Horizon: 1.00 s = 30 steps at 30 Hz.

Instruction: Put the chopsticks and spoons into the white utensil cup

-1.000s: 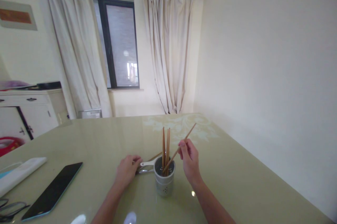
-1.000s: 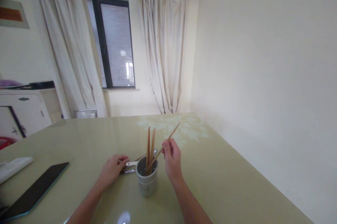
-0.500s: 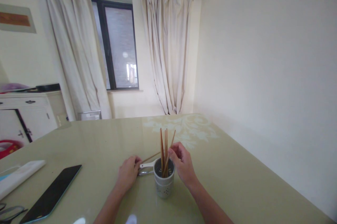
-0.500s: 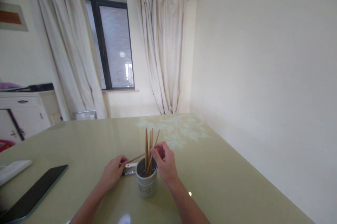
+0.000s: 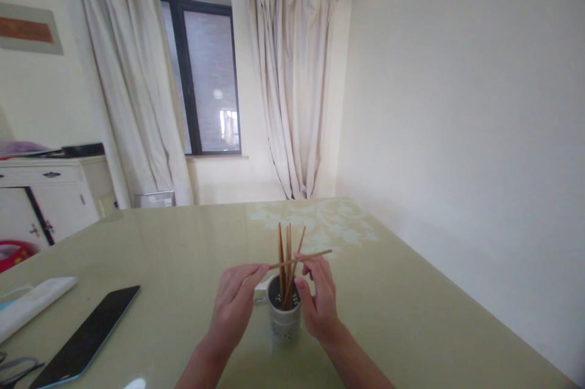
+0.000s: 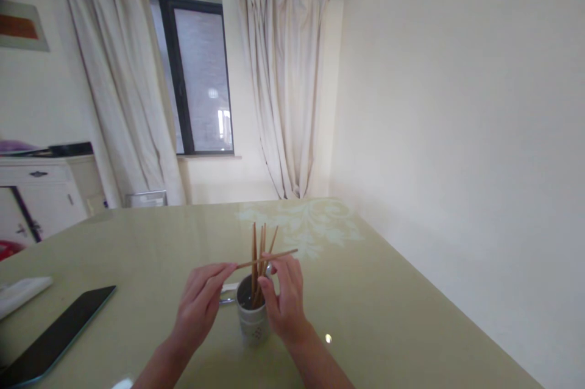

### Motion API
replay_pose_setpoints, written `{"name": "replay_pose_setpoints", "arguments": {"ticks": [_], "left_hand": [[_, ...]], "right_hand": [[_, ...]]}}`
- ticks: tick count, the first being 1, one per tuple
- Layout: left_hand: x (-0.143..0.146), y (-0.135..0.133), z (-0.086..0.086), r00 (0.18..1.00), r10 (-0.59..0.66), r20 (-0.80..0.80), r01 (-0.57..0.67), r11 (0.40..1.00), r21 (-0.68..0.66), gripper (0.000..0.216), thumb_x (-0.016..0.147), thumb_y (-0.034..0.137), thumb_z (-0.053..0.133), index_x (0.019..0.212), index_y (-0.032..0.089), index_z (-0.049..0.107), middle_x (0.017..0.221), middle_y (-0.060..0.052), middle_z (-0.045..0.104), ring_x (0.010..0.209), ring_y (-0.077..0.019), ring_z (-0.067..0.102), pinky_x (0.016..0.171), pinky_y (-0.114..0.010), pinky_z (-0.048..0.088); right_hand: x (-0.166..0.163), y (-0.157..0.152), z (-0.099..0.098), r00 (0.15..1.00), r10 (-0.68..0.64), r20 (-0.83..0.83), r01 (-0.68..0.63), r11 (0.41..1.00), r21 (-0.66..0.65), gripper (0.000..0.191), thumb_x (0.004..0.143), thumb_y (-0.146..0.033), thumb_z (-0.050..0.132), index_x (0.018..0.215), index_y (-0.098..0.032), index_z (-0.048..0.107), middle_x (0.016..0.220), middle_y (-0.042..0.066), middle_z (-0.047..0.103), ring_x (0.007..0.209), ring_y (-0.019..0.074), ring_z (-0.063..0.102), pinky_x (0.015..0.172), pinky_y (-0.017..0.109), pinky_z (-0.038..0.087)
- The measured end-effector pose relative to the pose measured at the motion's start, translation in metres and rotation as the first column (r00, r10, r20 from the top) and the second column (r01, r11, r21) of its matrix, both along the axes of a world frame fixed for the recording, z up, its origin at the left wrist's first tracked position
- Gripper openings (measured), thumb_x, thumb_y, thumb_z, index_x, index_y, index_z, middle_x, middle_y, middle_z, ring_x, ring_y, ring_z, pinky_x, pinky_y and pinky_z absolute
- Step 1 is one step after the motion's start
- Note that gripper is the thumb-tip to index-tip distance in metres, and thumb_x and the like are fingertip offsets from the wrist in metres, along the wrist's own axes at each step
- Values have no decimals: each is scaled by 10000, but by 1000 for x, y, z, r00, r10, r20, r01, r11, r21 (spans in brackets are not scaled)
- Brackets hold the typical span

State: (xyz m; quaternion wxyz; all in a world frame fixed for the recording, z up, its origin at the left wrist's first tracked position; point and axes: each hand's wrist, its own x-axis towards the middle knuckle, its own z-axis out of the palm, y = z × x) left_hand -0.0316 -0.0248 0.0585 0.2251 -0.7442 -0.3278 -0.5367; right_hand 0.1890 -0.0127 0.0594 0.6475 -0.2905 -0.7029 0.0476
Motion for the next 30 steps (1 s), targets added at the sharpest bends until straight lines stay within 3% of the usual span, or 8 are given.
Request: {"name": "replay_pose_setpoints", "arguments": {"ticks": [5,10,13,15,18,20,25,30], "left_hand": [[11,-6,-2,986,-125,-107,119,991,-63,396,1042,106,541,1381,260,675,1162,-71,800,1084,-184,718,956,-302,549],[2,15,-7,959,152,241,-90,964,-249,257,1061,290,533,1212,241,734,1121,-78,781,1045,-222,715,962,-374,556],[-15,31,-18,882,377,282,-172,816,-552,354,1036,382,463,1186,190,720,1112,-113,769,961,-262,709,928,-444,567],[-24,38,-27,884,447,137,-213,646,-733,378,1000,362,452,1197,188,724,1106,-114,774,1007,-280,709,946,-452,546],[-31,41,-38,910,404,-89,-261,394,-881,345,963,381,522,1156,223,760,1141,-96,784,1106,-286,706,967,-425,504],[-31,40,-41,922,361,-142,-266,323,-908,316,935,414,588,1113,240,781,1162,-88,784,1121,-285,704,953,-400,489],[-30,40,-39,937,320,-138,-236,292,-927,282,947,395,571,1011,241,799,1118,-80,790,1077,-266,708,892,-352,473],[-29,39,-37,955,278,-104,-191,307,-932,298,965,411,555,1007,239,796,1079,-58,794,947,-223,720,852,-323,472]], "right_hand": [[-9,-4,5,973,192,-130,-210,968,-141,270,1074,-417,593,1177,-257,785,884,62,727,819,227,670,749,356,552],[-5,2,16,833,148,-534,-331,905,-266,518,1072,-620,507,855,-198,715,605,20,661,494,158,571,473,261,455],[7,9,22,769,-14,-639,-193,948,-253,553,1028,-696,534,793,-208,644,535,-22,572,452,136,501,435,232,381],[14,13,24,764,-76,-641,-113,962,-248,571,1000,-721,564,749,-211,621,527,-43,505,455,126,456,432,226,332],[15,14,22,815,-62,-575,-109,960,-259,584,988,-717,586,697,-210,606,549,-45,469,482,126,432,457,239,323],[11,12,18,870,-8,-493,-149,949,-279,579,1005,-693,573,689,-210,604,559,-41,473,497,130,437,478,248,335],[-2,10,8,967,144,-210,-215,903,-372,524,1033,-608,578,707,-202,634,575,-33,517,523,135,470,520,252,357],[-7,9,6,965,199,-172,-254,874,-414,512,1054,-587,542,734,-203,653,608,-20,566,543,141,498,528,250,378]]}}
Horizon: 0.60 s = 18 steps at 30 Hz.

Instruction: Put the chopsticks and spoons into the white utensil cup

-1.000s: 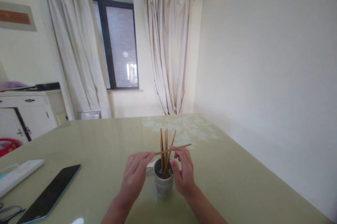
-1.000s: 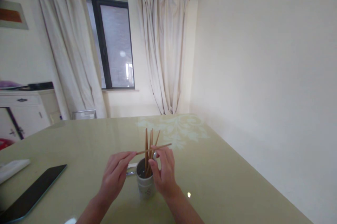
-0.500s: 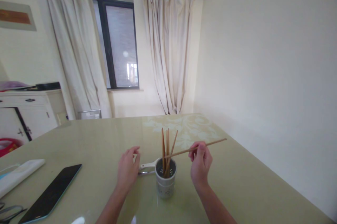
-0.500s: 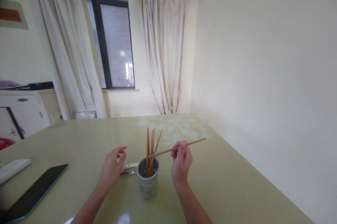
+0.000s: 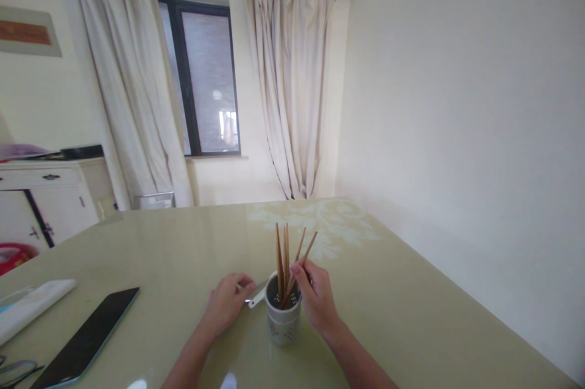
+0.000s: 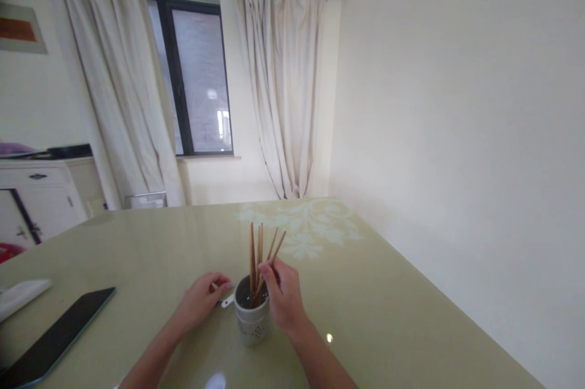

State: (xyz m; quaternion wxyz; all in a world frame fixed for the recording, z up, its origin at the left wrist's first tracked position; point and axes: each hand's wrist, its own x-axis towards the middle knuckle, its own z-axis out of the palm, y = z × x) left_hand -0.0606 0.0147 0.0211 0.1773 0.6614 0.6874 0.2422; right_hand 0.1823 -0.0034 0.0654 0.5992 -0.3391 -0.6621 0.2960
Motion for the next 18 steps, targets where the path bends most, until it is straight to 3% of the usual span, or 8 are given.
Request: {"name": "replay_pose_setpoints", "arguments": {"ticks": [3,7,13,18], "left_hand": [[1,-1,-2,998,-48,34,48,999,1,202,892,337,648,989,237,795,1036,-43,793,912,-211,710,817,-300,464],[0,1,-6,1000,-22,17,22,1000,-15,220,887,222,617,1037,227,778,1038,-38,792,925,-198,709,810,-279,454],[-2,6,-11,999,-12,-34,12,1000,-2,169,919,261,604,921,198,761,987,-66,785,951,-230,699,804,-290,442],[-2,6,-11,1000,1,-22,-1,1000,16,194,927,241,572,994,196,749,1025,-67,781,964,-218,699,821,-289,453]], "right_hand": [[0,0,2,1000,-1,12,1,1000,-19,508,1037,-595,569,730,-201,662,611,-18,574,547,143,497,532,253,374],[-2,-1,3,1000,9,-5,-9,999,-40,455,1003,-580,637,755,-199,661,625,-26,572,567,141,501,541,250,377],[-3,1,1,993,-2,-117,-8,996,-86,377,970,-562,700,849,-211,633,634,-43,577,576,143,529,549,246,395],[0,4,0,976,-17,-217,2,998,-65,413,1001,-593,650,848,-210,626,659,-37,569,602,143,539,584,252,426]]}}
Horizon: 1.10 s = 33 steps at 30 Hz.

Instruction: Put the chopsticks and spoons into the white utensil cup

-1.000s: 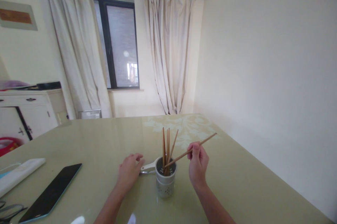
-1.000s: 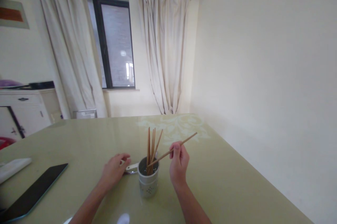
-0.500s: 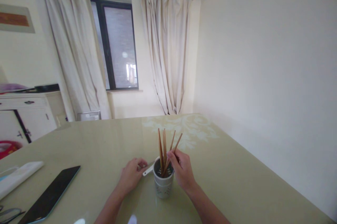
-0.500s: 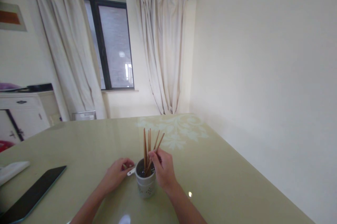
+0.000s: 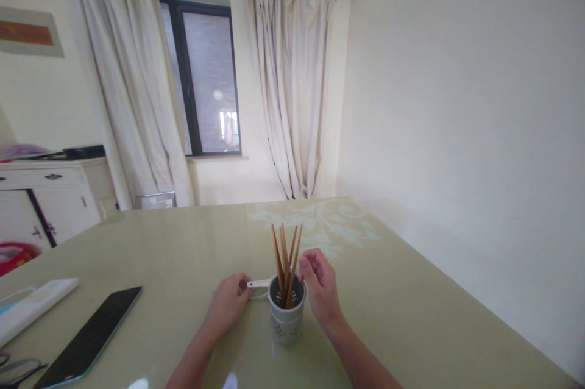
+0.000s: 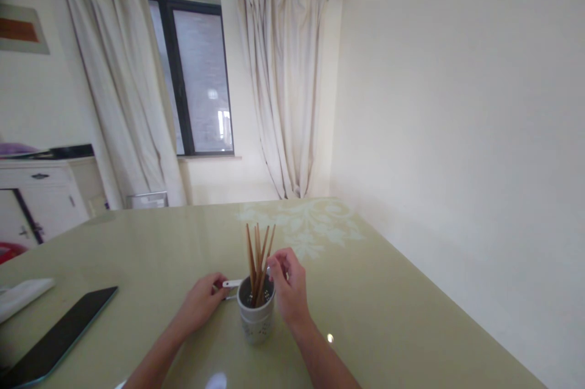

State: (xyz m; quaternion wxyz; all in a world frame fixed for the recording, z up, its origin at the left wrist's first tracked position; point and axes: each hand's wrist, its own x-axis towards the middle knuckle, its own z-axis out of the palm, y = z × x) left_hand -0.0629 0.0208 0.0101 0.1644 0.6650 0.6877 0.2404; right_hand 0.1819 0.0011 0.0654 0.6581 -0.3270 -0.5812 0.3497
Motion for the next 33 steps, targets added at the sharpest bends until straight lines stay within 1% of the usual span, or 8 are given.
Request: {"name": "replay_pose_setpoints", "arguments": {"ticks": [5,10,14,18,24,27,30,33], "left_hand": [[-2,0,0,994,-40,97,38,999,29,341,874,184,547,1149,208,747,1080,-53,791,928,-197,702,848,-297,480],[0,-3,8,965,-117,236,106,993,60,351,803,401,649,1042,191,798,981,-61,811,894,-245,702,838,-335,504],[7,-5,15,915,-155,373,137,988,74,438,790,531,633,923,156,816,868,-89,818,826,-275,717,772,-365,526],[11,-5,20,874,-89,478,18,988,151,448,765,585,663,843,171,816,840,-97,827,819,-288,740,793,-394,549],[14,-6,27,686,24,728,-182,973,139,624,627,725,785,888,160,826,804,-95,822,813,-286,748,800,-410,592],[22,-9,27,585,6,811,-163,981,110,630,579,707,864,904,169,832,862,-95,836,873,-284,761,880,-421,607],[29,-11,25,508,-6,862,-103,992,68,629,569,676,907,942,175,834,921,-94,847,936,-279,774,968,-425,599],[30,-8,22,483,-22,875,-52,997,54,665,594,696,886,1002,175,825,997,-110,850,1000,-290,779,1013,-433,585]], "right_hand": [[1,5,-3,997,-25,-67,25,1000,-9,446,1009,-608,639,818,-206,628,641,-48,524,594,130,498,576,242,405],[0,9,-6,991,-2,-131,-6,998,-57,500,989,-681,621,847,-203,658,614,-50,505,560,124,453,525,231,357],[0,13,-8,985,-12,-173,-6,994,-105,545,981,-726,591,841,-204,659,593,-52,492,535,118,423,498,224,324],[-2,22,-17,986,-34,-161,7,986,-165,613,936,-802,565,834,-206,665,590,-44,512,513,126,435,479,231,340],[-2,38,-38,998,-43,47,53,965,-257,565,871,-758,666,933,-199,717,790,31,690,654,186,633,600,282,517],[-3,39,-41,998,15,65,2,967,-256,570,815,-726,740,997,-187,762,837,57,743,670,212,682,611,303,544],[-4,37,-38,994,52,95,-29,972,-232,520,820,-691,755,861,-174,786,751,55,748,649,223,681,604,306,526],[-2,34,-30,993,25,115,-2,980,-198,476,848,-648,752,799,-176,789,699,42,734,660,224,666,623,303,502]]}}
